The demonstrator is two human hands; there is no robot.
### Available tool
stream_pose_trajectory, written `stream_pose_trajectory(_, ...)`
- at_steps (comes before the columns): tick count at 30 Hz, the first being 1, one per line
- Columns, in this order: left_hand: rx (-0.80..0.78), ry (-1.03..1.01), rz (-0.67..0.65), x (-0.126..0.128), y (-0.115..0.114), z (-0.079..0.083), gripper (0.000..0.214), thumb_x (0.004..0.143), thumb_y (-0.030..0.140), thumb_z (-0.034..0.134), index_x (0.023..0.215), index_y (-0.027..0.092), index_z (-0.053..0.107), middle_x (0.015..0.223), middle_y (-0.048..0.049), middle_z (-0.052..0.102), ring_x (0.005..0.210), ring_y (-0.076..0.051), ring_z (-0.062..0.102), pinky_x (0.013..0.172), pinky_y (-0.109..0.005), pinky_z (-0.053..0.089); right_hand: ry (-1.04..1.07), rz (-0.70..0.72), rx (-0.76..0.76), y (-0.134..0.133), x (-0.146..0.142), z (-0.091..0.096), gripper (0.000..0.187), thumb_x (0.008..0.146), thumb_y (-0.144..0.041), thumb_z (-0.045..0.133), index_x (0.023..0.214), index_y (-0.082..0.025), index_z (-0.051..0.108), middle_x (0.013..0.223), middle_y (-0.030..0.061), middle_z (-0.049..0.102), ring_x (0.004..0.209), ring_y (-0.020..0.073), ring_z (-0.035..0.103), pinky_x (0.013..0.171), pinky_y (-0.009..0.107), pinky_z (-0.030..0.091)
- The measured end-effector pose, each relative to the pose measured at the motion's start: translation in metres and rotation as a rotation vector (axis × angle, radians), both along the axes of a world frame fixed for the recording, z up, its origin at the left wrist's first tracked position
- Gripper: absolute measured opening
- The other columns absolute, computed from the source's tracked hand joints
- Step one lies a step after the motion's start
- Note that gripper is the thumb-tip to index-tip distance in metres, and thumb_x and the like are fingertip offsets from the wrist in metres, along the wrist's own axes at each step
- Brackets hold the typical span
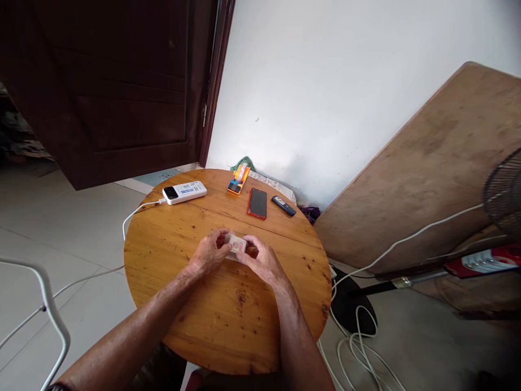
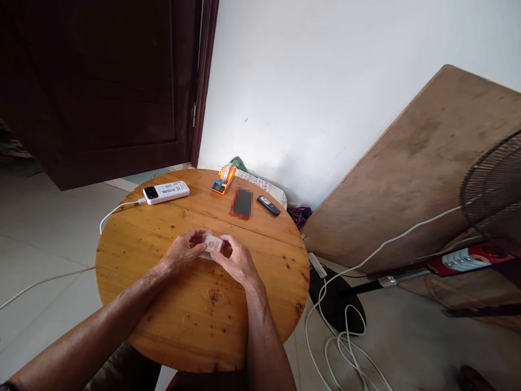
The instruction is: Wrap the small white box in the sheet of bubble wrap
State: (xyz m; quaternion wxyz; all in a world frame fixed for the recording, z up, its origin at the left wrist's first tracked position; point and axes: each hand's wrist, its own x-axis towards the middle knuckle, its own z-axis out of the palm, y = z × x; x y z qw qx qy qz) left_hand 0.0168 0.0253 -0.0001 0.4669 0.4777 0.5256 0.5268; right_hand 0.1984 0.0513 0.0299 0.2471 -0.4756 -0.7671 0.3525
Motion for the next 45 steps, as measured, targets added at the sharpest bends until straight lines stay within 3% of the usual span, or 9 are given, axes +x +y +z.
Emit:
stream_pose_trajectory(9,0.006,0.03,0.079,-0.004,-0.002,0.005,0.04,0.071,0.032,0.066,0.106,0.014,0.064,0.098,-0.01,0.072,0.092,-0.023,0.067,0.081,-0.033,0.054,0.05,-0.032,0.027,-0.004,-0.009,-0.002,0.04,0.074,-0.031,0.071,0.112,-0.023,0.063,0.101,0.0041,0.073,0.09,0.0208,0.067,0.084,0.034,0.052)
stream_pose_trajectory(13,-0.009,-0.065,0.183,-0.008,-0.001,0.005,0.052,0.069,0.043,0.069,0.111,0.012,0.061,0.11,-0.0135,0.068,0.101,-0.025,0.065,0.083,-0.034,0.053,0.048,-0.074,0.052,-0.003,-0.012,-0.01,0.043,0.077,-0.033,0.069,0.117,-0.022,0.062,0.109,0.0075,0.071,0.097,0.0228,0.067,0.088,0.037,0.051)
stream_pose_trajectory(16,-0.063,-0.175,0.137,-0.009,0.002,0.003,0.058,0.063,0.047,0.072,0.108,0.012,0.06,0.111,-0.0139,0.067,0.096,-0.024,0.066,0.078,-0.032,0.054,0.038,-0.034,0.048,0.0,-0.008,-0.013,0.047,0.08,-0.035,0.067,0.124,-0.022,0.059,0.115,0.0091,0.07,0.103,0.0241,0.066,0.092,0.04,0.05)
stream_pose_trajectory(20,-0.074,-0.224,0.099,-0.008,0.003,0.0,0.056,0.058,0.043,0.073,0.104,0.012,0.06,0.104,-0.013,0.068,0.092,-0.023,0.067,0.077,-0.032,0.054,0.017,0.026,0.066,0.001,-0.004,-0.013,0.057,0.076,-0.03,0.071,0.13,-0.025,0.055,0.121,0.0079,0.067,0.111,0.0255,0.063,0.098,0.043,0.047)
stream_pose_trajectory(28,-0.007,-0.218,0.13,-0.008,0.001,0.006,0.046,0.062,0.038,0.07,0.1,0.013,0.062,0.101,-0.0117,0.071,0.094,-0.025,0.067,0.085,-0.037,0.054,0.056,-0.065,0.225,-0.004,-0.015,-0.007,0.045,0.075,-0.023,0.068,0.12,-0.024,0.06,0.117,0.0071,0.068,0.107,0.0237,0.062,0.094,0.038,0.048)
stream_pose_trajectory(35,-0.035,-0.137,0.167,-0.007,-0.002,0.01,0.045,0.062,0.036,0.068,0.1,0.011,0.064,0.101,-0.0117,0.072,0.096,-0.026,0.067,0.083,-0.035,0.054,0.013,-0.007,0.102,-0.002,-0.013,-0.008,0.051,0.079,-0.021,0.064,0.129,-0.024,0.055,0.124,0.0081,0.065,0.115,0.0248,0.06,0.1,0.041,0.045)
stream_pose_trajectory(40,-0.043,-0.157,0.094,-0.006,-0.001,0.011,0.039,0.059,0.031,0.065,0.094,0.013,0.063,0.096,-0.0098,0.073,0.09,-0.024,0.068,0.082,-0.034,0.054,-0.025,-0.021,0.127,-0.003,-0.013,-0.006,0.053,0.078,-0.02,0.066,0.129,-0.023,0.055,0.124,0.0085,0.064,0.114,0.025,0.06,0.1,0.041,0.045)
stream_pose_trajectory(45,-0.05,-0.124,0.102,-0.004,-0.004,0.015,0.037,0.059,0.029,0.061,0.093,0.013,0.065,0.091,-0.0088,0.073,0.085,-0.022,0.068,0.077,-0.032,0.054,0.007,-0.029,0.159,-0.003,-0.013,-0.011,0.052,0.078,-0.019,0.066,0.129,-0.024,0.056,0.118,0.0071,0.068,0.11,0.0244,0.062,0.097,0.041,0.048)
